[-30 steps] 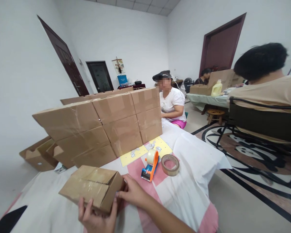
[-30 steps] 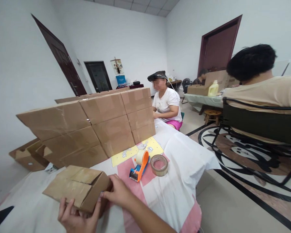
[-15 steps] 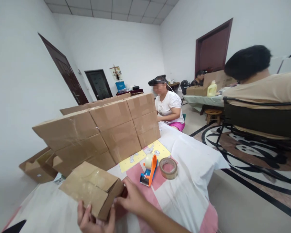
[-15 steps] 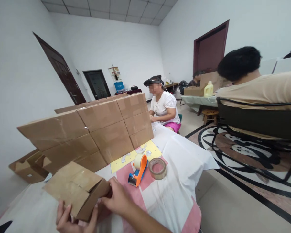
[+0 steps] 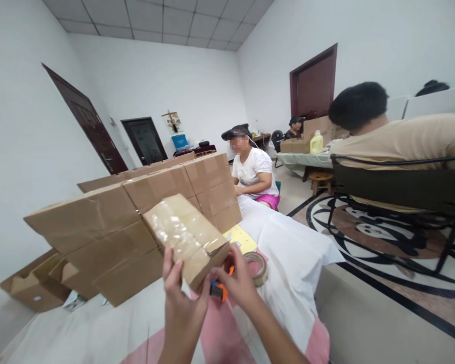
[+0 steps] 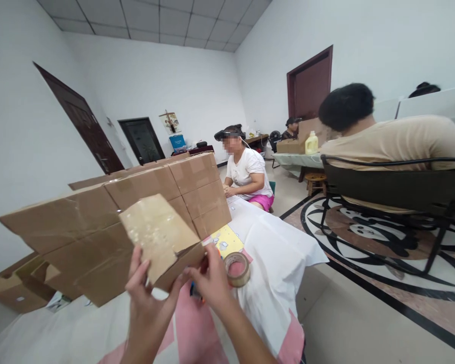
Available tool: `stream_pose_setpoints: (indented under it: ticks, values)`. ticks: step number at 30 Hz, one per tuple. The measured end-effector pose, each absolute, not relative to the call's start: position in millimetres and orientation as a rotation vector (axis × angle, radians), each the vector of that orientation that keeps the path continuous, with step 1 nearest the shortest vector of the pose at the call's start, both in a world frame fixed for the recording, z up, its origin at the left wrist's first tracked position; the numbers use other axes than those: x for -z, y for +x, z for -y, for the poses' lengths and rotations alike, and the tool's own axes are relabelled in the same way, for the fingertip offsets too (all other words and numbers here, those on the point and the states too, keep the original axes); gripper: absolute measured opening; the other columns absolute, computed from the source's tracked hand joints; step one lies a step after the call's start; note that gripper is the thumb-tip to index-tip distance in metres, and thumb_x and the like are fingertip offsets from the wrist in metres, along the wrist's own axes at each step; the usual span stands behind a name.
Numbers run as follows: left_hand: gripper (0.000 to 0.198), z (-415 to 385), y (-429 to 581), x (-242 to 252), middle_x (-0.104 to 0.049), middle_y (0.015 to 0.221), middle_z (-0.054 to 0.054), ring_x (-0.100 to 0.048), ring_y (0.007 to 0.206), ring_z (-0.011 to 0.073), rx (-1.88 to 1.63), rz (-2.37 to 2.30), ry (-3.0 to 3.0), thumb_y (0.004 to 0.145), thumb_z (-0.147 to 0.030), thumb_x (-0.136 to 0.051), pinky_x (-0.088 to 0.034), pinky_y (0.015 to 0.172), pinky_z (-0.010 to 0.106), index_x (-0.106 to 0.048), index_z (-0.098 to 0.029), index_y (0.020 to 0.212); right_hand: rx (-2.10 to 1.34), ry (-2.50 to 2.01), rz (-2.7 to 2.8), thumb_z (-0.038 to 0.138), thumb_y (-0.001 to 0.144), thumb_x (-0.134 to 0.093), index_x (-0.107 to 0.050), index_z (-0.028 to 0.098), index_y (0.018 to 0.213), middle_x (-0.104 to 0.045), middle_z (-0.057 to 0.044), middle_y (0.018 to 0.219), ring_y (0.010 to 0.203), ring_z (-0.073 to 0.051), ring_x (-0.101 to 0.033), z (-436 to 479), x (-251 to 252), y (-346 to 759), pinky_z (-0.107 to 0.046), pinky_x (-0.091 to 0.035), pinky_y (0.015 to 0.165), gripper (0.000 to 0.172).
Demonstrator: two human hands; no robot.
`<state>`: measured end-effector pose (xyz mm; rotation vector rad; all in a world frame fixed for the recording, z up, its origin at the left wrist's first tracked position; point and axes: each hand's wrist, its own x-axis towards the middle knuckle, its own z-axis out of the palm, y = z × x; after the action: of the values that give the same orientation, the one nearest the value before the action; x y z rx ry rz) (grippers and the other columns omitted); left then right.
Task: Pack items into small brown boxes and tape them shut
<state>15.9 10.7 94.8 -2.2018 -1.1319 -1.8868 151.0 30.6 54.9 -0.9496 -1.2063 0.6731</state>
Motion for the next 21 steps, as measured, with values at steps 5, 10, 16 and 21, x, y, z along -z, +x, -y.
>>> stream_pose_setpoints:
  ticks: [5, 10, 16, 21]
  values:
    - [0.06, -54, 104, -116, -0.016, 0.164, 0.022, -0.022, 0.153, 0.0301, 1.963, 0.819, -2.593, 0.089, -0.023, -0.068, -0.04, 0.115, 0.054, -0.032, -0.022, 0.137, -0.394, -1.115, 1.064, 0.032, 0.079, -0.071, -0.05, 0.022, 0.1, -0.051, 0.004, 0.076, 0.064, -0.014, -0.049, -39, -67, 246, -0.027, -0.04, 0.061, 0.031]
    - [0.068, -114, 196, -100, -0.015, 0.165, 0.021, -0.019, 0.153, 0.0309, 1.822, 0.681, -2.875, 0.083, -0.008, -0.064, -0.032, 0.119, 0.053, -0.03, -0.02, 0.14, -0.28, -1.186, 0.975, 0.041, 0.078, -0.071, -0.049, 0.021, 0.099, -0.055, 0.001, 0.082, 0.063, -0.014, -0.053, -77, -35, 337, -0.028, -0.043, 0.058, 0.036]
    - [0.09, -188, 251, -34, -0.021, 0.163, 0.02, -0.039, 0.145, 0.0311, 1.604, 1.142, -3.014, 0.072, -0.007, -0.07, -0.042, 0.113, 0.045, -0.022, -0.02, 0.147, -0.176, -1.426, 1.046, 0.048, 0.074, -0.071, -0.053, 0.02, 0.088, -0.062, -0.005, 0.087, 0.077, -0.022, -0.058, -145, 28, 394, -0.035, -0.049, 0.069, 0.036]
    - [0.08, -223, 255, -3, -0.022, 0.163, 0.021, -0.042, 0.143, 0.0312, 1.61, 1.268, -2.944, 0.077, -0.015, -0.07, -0.043, 0.111, 0.043, -0.027, -0.019, 0.144, -0.225, -1.432, 1.029, 0.045, 0.079, -0.064, -0.055, 0.017, 0.111, -0.062, -0.011, 0.109, 0.074, -0.021, -0.062, -178, 64, 389, -0.038, -0.055, 0.069, 0.044]
